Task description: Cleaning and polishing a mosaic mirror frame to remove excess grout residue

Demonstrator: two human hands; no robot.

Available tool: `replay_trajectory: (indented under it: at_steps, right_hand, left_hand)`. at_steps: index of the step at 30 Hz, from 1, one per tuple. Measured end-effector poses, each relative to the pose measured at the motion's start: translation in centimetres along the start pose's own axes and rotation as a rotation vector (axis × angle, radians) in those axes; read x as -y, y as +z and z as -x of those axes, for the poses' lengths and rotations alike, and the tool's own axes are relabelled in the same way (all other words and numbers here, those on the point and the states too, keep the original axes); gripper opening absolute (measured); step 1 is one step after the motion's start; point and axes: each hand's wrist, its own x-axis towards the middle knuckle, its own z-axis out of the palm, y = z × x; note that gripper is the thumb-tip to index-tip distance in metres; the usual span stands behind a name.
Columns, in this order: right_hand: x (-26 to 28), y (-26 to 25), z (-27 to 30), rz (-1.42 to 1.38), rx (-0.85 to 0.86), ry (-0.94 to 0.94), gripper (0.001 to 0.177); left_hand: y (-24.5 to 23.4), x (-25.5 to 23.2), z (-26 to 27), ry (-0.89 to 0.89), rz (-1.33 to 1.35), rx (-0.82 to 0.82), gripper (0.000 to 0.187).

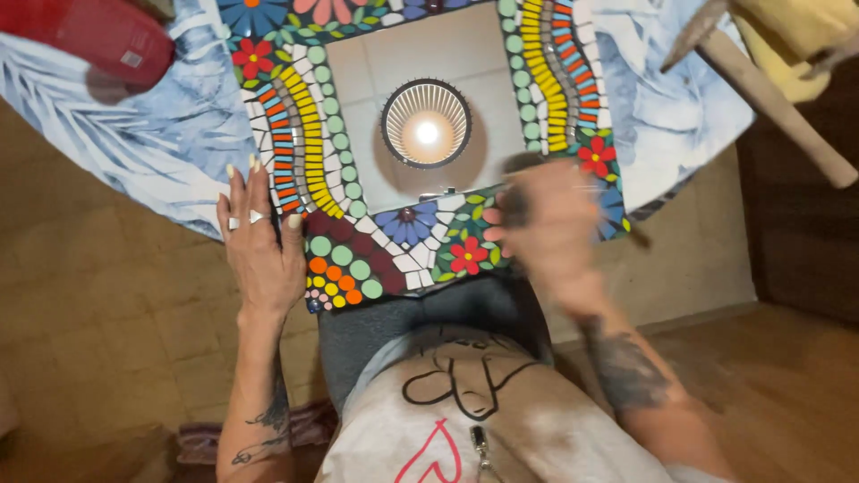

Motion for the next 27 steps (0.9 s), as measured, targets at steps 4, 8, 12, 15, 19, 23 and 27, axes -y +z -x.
replay_trajectory:
  at_steps: [4,8,12,15,19,23,27]
  right_hand:
    - [-4.3,-1.2,1.4,0.393,-0.147,0.303,0.045]
    - [4.3,2.4,-0.9,0.352,-0.127,0.105,0.052]
    - [9.9,4.5,-2.6,0.215,-0.162,-0.113,0.008]
    - [7.2,3.7,-2.7,0.106,-0.198,-0.118,0.009]
    - [-0.5,0.7,-1.0,0.222,-0.132,0.077,0.029]
    - [-2.3,-0.5,-0.8,0.338,-0.222,0.263,0.027]
    - [3.1,1.7,-1.7,0.465,-0.129,0.161,0.038]
  left_hand:
    - [0.2,0.6,-0.1,0.013,0.003,-0.003,0.061]
    - [0.2,0.6,-0.2,-0.016,0.013,0.004,0.062]
    - [0.3,0.7,0.0,0.009,-0.031,0.020,0.064]
    - [0.3,0.7,-0.4,0.016,-0.044,0.031,0.064]
    - [0.4,0.5,-0.3,-0.031,0.002,0.016,0.065]
    - [0.5,0.6,-0.5,-0.043,-0.003,0.010,0.065]
    - [0.4,0.8,-0.3,-0.058,-0.012,0.018,0.069]
